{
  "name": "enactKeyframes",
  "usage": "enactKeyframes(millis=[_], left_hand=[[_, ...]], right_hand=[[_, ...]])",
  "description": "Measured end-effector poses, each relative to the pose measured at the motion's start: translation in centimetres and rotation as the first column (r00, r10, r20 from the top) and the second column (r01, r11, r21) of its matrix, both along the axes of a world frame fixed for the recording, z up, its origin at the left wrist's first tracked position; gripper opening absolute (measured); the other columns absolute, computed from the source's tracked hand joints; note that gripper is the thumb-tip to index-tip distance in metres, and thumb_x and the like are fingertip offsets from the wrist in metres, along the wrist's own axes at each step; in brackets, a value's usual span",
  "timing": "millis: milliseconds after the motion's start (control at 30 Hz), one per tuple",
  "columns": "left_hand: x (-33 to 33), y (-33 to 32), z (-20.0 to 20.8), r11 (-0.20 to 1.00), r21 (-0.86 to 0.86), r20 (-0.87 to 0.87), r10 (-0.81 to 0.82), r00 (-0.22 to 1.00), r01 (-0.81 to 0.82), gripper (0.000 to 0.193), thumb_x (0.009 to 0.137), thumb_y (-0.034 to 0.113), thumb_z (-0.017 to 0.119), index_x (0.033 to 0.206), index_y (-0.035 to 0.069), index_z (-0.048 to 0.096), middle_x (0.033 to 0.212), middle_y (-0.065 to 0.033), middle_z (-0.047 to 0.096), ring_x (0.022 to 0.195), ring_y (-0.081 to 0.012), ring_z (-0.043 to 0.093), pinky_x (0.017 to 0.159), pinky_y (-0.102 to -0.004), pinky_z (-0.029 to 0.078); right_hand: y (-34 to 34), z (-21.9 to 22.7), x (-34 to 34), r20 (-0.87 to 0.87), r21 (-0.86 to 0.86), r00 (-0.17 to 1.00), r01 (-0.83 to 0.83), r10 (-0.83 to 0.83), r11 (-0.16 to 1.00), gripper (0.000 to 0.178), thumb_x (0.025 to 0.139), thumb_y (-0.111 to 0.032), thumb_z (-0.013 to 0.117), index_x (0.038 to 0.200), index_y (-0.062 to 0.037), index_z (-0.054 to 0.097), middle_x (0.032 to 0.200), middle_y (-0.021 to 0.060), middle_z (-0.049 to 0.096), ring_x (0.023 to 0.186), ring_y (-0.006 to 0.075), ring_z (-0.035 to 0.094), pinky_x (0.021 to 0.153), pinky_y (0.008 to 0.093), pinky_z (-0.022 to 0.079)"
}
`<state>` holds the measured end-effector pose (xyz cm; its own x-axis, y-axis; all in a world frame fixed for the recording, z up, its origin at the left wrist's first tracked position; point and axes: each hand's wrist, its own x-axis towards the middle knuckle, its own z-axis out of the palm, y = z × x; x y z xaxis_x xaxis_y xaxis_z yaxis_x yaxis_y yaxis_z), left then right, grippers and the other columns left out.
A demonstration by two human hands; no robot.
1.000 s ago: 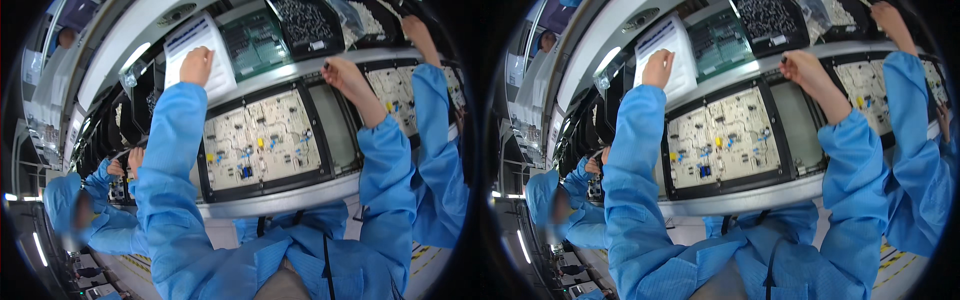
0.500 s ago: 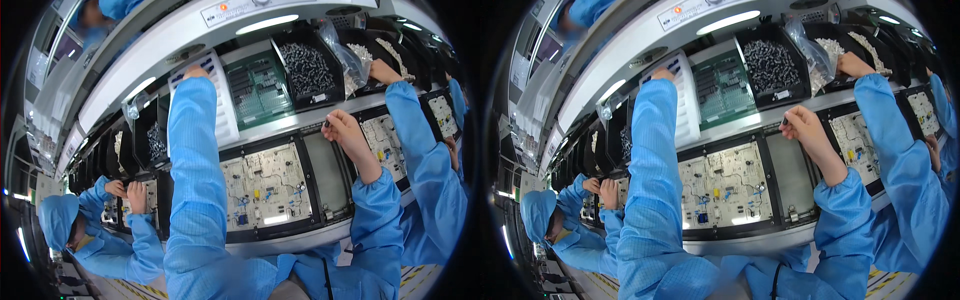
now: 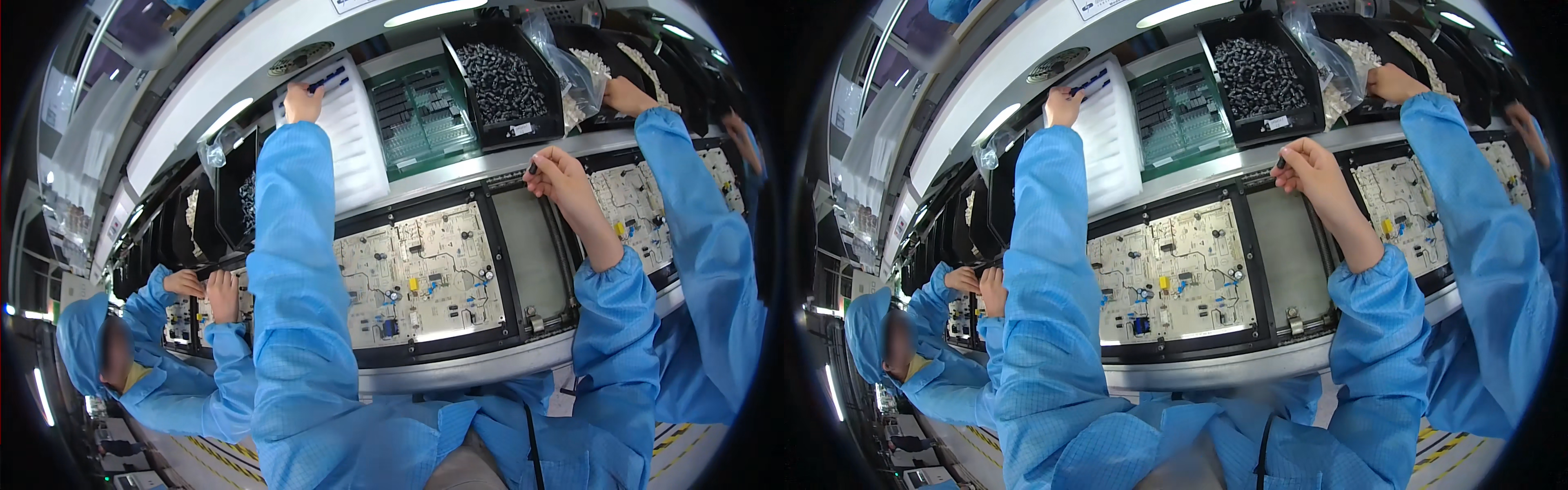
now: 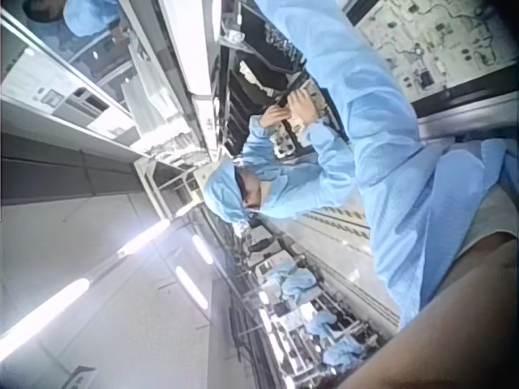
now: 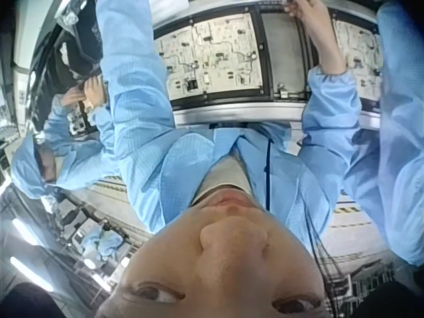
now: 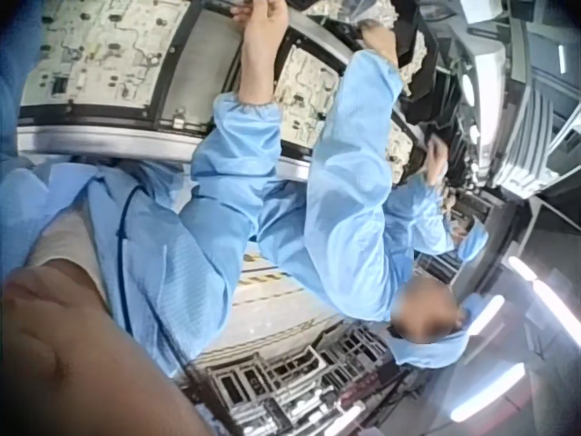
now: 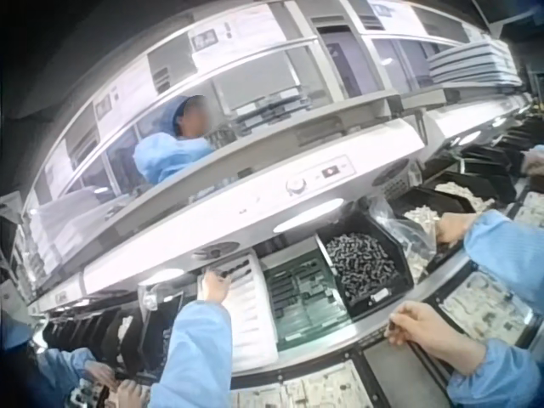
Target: Manually place electronic components into a printed circuit board on a conveyor assembly line.
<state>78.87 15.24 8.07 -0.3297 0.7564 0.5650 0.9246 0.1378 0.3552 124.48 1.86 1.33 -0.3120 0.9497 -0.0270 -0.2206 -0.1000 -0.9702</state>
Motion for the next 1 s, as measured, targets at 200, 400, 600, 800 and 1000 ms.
enactKeyframes(millis=[200, 400, 600, 800, 1000], left_hand=[[8.1, -12.4, 3.6, 0.858, 0.039, 0.252, -0.505, 0.826, 0.512, 0.033, 0.079, 0.010, 0.071, 0.106, 0.000, 0.055, 0.099, -0.0082, 0.061, 0.091, -0.0150, 0.060, 0.078, -0.0279, 0.050], [14.4, -21.7, 4.5, 0.763, 0.132, 0.229, -0.645, 0.729, 0.633, 0.031, 0.075, 0.005, 0.072, 0.104, 0.006, 0.063, 0.095, -0.0041, 0.059, 0.079, -0.0108, 0.058, 0.072, -0.0247, 0.051], [18.6, -27.9, 5.6, 0.742, 0.177, 0.140, -0.670, 0.730, 0.647, 0.038, 0.070, 0.007, 0.077, 0.103, 0.003, 0.060, 0.092, -0.0065, 0.062, 0.081, -0.0149, 0.059, 0.077, -0.0277, 0.050], [20.3, -30.7, 5.1, 0.730, 0.096, 0.074, -0.683, 0.726, 0.677, 0.033, 0.072, 0.006, 0.074, 0.101, 0.003, 0.059, 0.096, -0.0089, 0.065, 0.088, -0.0191, 0.063, 0.082, -0.0286, 0.051], [22.0, -31.8, -0.2, 0.651, -0.136, 0.482, -0.616, 0.624, 0.747, 0.032, 0.077, 0.007, 0.070, 0.104, 0.003, 0.054, 0.102, -0.0111, 0.066, 0.098, -0.0239, 0.065, 0.083, -0.0314, 0.052]], right_hand=[[0.0, 0.0, -0.4, 0.040, -0.010, 0.999, -0.028, 0.029, 1.000, 0.015, 0.095, -0.019, 0.050, 0.094, -0.0044, 0.054, 0.079, 0.0061, 0.061, 0.067, 0.0097, 0.057, 0.060, 0.0200, 0.045], [1.0, -1.4, -0.8, 0.113, -0.028, 0.992, -0.051, 0.054, 0.998, 0.016, 0.095, -0.021, 0.049, 0.095, -0.0055, 0.055, 0.081, 0.0043, 0.061, 0.069, 0.0090, 0.056, 0.062, 0.0200, 0.045], [1.7, -2.8, 0.1, 0.132, -0.022, 0.989, -0.065, 0.067, 0.998, 0.017, 0.095, -0.022, 0.050, 0.096, -0.0067, 0.056, 0.082, 0.0041, 0.061, 0.070, 0.0088, 0.057, 0.063, 0.0192, 0.045], [0.6, -2.0, -0.2, 0.135, 0.013, 0.989, -0.055, 0.053, 0.998, 0.018, 0.094, -0.024, 0.051, 0.096, -0.0070, 0.057, 0.081, 0.0027, 0.061, 0.070, 0.0079, 0.057, 0.061, 0.0196, 0.044], [-1.6, -0.4, -0.8, 0.167, 0.229, 0.985, -0.087, 0.049, 0.969, 0.023, 0.096, -0.027, 0.050, 0.100, -0.0064, 0.059, 0.078, -0.0021, 0.056, 0.069, 0.0047, 0.050, 0.062, 0.0182, 0.041]])
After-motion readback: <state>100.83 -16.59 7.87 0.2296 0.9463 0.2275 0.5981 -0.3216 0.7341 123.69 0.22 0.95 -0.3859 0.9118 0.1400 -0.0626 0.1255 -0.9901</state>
